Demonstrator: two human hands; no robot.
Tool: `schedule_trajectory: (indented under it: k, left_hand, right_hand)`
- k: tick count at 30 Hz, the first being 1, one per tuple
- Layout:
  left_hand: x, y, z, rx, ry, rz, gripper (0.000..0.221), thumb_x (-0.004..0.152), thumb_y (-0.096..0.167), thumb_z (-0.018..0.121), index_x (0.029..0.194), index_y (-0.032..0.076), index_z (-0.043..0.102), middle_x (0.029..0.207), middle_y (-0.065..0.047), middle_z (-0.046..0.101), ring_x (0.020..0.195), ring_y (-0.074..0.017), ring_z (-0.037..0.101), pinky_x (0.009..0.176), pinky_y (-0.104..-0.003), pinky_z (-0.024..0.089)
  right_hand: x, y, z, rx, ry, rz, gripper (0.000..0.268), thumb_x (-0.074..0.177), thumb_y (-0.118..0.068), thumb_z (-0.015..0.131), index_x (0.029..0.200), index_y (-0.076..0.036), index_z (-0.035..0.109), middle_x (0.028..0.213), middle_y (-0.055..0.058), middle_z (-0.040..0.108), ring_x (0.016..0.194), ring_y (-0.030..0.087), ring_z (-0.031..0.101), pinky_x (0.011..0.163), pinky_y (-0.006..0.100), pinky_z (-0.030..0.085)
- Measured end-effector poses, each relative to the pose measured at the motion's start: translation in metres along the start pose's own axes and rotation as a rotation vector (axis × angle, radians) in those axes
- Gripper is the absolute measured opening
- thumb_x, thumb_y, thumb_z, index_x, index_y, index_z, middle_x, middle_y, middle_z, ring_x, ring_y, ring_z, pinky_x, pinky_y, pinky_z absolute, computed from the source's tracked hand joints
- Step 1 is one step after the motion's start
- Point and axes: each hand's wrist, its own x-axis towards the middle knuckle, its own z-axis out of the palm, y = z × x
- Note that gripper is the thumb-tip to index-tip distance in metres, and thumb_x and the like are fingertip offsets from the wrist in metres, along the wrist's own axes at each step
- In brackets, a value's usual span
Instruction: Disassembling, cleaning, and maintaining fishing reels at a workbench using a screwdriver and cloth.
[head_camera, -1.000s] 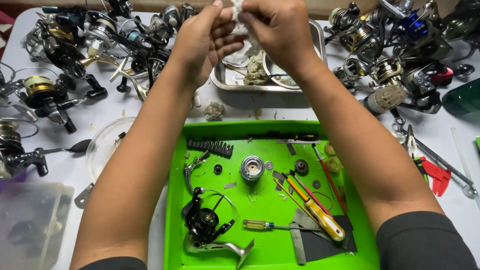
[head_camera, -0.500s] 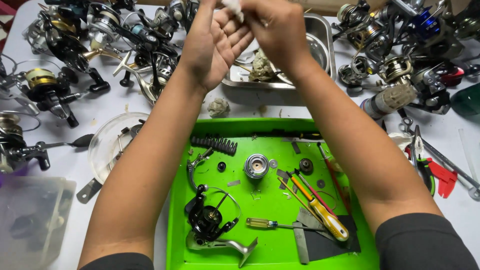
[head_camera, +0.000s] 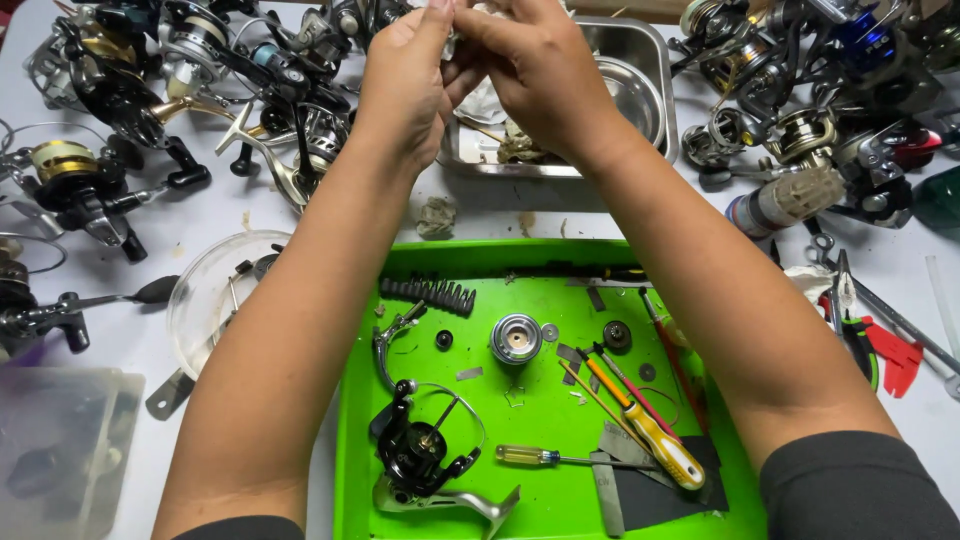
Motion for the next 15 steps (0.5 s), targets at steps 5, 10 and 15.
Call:
schedule_trajectory:
  k: [5,10,15]
  left_hand:
    - [-0.005,0.006,0.004,0.228,0.017,0.121,0.02,0.089,0.026,0.072,0.095,0.008,0.078,0.098,-0.002,0.074,0.09,-0.0148,0.071,0.079,-0.032,0.07]
    - [0.005,0.007,0.004,0.345,0.088,0.167,0.015,0.083,0.026,0.081,0.082,0.012,0.077,0.073,0.002,0.073,0.07,-0.0067,0.067,0.068,-0.025,0.066]
    - [0.022,-0.007,-0.003,0.316,-0.027,0.189,0.02,0.094,0.004,0.059,0.101,0.009,0.077,0.091,-0.002,0.078,0.081,-0.01,0.072,0.077,-0.027,0.067]
  right_hand:
    - [0.007,-0.006,-0.012,0.02,0.184,-0.019,0.021,0.093,0.009,0.076,0.11,-0.003,0.08,0.097,0.009,0.081,0.084,0.021,0.075,0.071,0.032,0.054]
    - [0.009,-0.005,-0.014,0.239,0.161,0.231,0.004,0.096,0.0,0.081,0.1,-0.002,0.081,0.094,0.007,0.081,0.086,0.012,0.075,0.074,0.024,0.059]
    - [0.006,-0.007,-0.021,0.067,0.048,0.163,0.022,0.09,0.002,0.077,0.112,-0.003,0.077,0.097,0.006,0.08,0.088,0.016,0.071,0.072,0.032,0.049]
